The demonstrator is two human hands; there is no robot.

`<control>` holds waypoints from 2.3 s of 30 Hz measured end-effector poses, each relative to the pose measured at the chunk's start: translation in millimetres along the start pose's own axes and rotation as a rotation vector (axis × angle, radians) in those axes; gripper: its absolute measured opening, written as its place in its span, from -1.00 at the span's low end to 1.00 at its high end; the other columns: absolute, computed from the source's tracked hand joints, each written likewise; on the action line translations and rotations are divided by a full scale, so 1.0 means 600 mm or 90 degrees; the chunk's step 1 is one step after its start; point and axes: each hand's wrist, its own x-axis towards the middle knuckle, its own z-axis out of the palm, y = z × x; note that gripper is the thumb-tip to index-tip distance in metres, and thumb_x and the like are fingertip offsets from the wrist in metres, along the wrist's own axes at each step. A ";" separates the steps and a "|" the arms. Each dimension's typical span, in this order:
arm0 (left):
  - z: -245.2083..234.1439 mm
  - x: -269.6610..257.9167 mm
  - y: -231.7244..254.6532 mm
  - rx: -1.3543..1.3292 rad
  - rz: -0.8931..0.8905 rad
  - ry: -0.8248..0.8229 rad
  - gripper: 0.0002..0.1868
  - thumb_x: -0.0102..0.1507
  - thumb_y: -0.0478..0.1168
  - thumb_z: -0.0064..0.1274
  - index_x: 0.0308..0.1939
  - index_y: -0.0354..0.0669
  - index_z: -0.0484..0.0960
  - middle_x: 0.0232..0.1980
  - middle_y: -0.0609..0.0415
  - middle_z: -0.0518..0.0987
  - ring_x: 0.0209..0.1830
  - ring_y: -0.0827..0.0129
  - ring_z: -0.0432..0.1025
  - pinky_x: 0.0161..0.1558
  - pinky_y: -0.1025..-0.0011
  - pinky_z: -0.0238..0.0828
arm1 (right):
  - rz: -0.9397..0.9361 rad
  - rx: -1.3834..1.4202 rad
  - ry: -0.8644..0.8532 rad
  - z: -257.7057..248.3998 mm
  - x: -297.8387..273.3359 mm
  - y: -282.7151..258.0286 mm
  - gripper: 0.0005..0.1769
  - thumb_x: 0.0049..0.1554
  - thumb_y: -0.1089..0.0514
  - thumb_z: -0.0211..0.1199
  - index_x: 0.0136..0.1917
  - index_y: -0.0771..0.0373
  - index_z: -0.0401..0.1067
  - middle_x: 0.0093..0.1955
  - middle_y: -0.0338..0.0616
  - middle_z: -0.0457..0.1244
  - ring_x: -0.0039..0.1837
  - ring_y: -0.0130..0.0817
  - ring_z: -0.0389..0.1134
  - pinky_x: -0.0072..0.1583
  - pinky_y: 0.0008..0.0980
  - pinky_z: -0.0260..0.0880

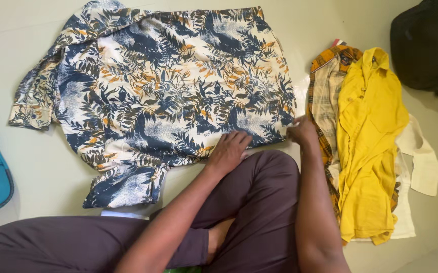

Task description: The person buttons a patterned shirt while sitting on the floor, then proceeds to fold the shirt by laying it flat and turning the sleeves and body inward.

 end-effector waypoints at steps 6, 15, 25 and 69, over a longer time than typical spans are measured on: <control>-0.006 0.037 -0.018 0.076 -0.035 0.222 -0.19 0.07 -0.15 0.26 0.35 -0.36 0.33 0.18 -0.20 0.54 0.12 0.08 0.44 0.08 0.07 0.36 | -0.220 0.470 -0.070 -0.035 -0.067 -0.211 -0.56 0.16 0.30 0.25 0.28 0.24 0.22 0.07 0.06 0.26 -0.11 -0.28 0.38 -0.10 -0.31 0.52; -0.033 0.066 -0.189 -0.607 -0.503 0.267 -0.71 0.40 -0.14 -0.01 0.04 -0.30 0.62 -0.25 0.02 0.65 -0.29 0.29 0.50 -0.16 0.24 0.44 | -0.266 -0.008 0.189 0.025 0.054 -0.211 -0.80 0.28 0.09 0.27 0.04 0.26 0.56 -0.08 -0.16 0.41 -0.08 -0.43 0.43 -0.02 -0.43 0.46; -0.092 0.069 -0.169 -0.583 -0.280 0.332 -0.61 0.45 -0.19 -0.08 0.35 -0.18 0.47 0.04 0.01 0.63 0.00 0.34 0.45 0.09 0.29 0.36 | -0.261 -0.190 0.102 0.062 0.074 -0.194 0.04 -0.28 -0.08 0.77 0.32 0.28 0.31 0.16 0.13 0.29 0.07 0.12 0.39 0.04 0.08 0.40; 0.015 0.033 -0.044 -0.116 0.090 -0.052 -0.93 0.22 -0.25 0.15 -0.25 -0.04 0.58 -0.20 0.13 0.49 -0.09 0.20 0.44 -0.08 0.22 0.44 | -0.041 0.407 0.132 0.011 0.195 -0.034 -0.83 0.28 0.09 0.23 -0.04 0.22 0.53 -0.13 -0.01 0.37 -0.13 -0.30 0.34 -0.09 -0.26 0.31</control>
